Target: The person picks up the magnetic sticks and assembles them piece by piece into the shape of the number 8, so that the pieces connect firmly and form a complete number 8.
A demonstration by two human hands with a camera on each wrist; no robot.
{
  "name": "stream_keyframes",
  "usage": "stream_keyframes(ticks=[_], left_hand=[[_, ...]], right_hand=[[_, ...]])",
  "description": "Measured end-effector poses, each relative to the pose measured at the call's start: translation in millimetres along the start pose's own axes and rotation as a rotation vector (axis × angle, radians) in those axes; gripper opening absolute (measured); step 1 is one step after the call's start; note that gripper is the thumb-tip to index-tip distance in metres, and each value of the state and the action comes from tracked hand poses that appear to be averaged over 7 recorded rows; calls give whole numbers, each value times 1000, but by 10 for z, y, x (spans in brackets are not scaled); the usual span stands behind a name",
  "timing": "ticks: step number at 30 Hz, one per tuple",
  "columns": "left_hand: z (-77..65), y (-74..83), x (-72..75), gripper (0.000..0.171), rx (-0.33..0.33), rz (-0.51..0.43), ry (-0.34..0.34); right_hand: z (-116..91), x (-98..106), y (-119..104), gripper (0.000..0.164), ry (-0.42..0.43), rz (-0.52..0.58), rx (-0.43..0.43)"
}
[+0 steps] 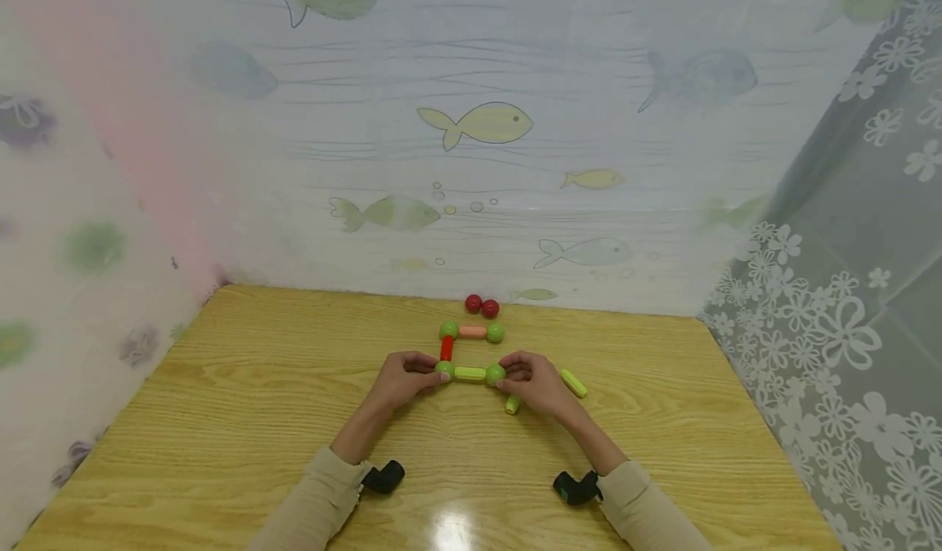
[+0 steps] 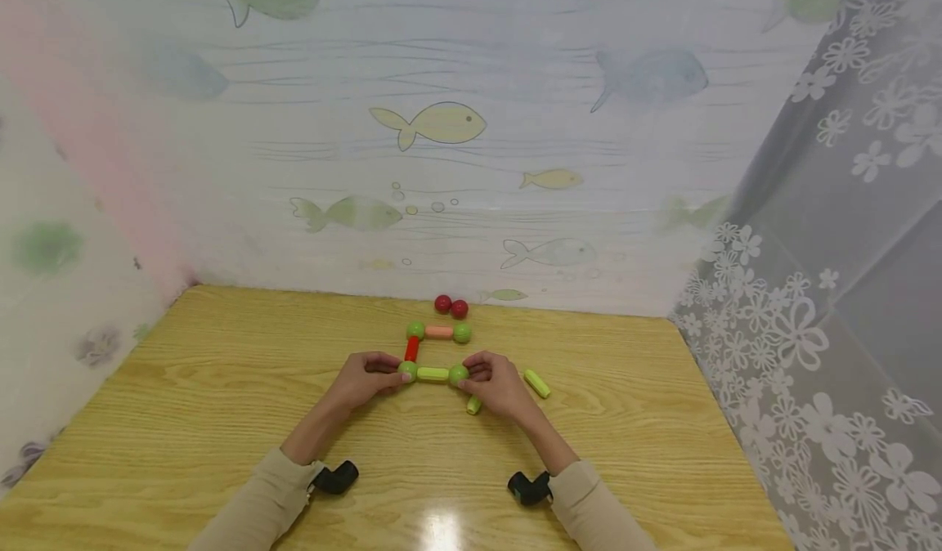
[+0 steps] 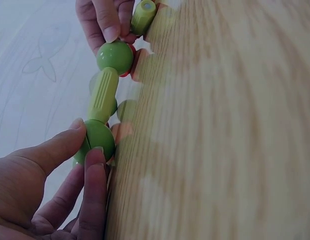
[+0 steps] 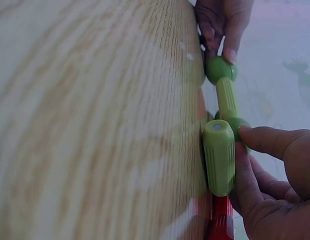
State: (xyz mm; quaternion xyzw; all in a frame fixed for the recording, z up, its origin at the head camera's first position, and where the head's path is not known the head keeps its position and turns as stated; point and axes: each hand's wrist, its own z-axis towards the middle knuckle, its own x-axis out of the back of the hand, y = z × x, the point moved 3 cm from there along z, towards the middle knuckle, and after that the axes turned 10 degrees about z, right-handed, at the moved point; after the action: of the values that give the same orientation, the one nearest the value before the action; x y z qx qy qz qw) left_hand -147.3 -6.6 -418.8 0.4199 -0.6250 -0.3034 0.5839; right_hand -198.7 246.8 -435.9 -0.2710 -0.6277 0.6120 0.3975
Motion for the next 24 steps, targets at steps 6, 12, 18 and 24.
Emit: stream_keyframes(ticks=[6, 12, 18, 24], left_hand=[[-13, 17, -2, 32, -1, -7, 3], [-17, 20, -2, 33, 1, 1, 6], [-4, 6, 2, 33, 2, 11, 8], [-137, 9, -69, 33, 9, 4, 24]], right_hand=[[-13, -2, -28, 30, 7, 12, 0], [-27, 2, -44, 30, 11, 26, -2], [-38, 12, -37, 31, 9, 36, 18], [-136, 39, 26, 29, 7, 18, 41]])
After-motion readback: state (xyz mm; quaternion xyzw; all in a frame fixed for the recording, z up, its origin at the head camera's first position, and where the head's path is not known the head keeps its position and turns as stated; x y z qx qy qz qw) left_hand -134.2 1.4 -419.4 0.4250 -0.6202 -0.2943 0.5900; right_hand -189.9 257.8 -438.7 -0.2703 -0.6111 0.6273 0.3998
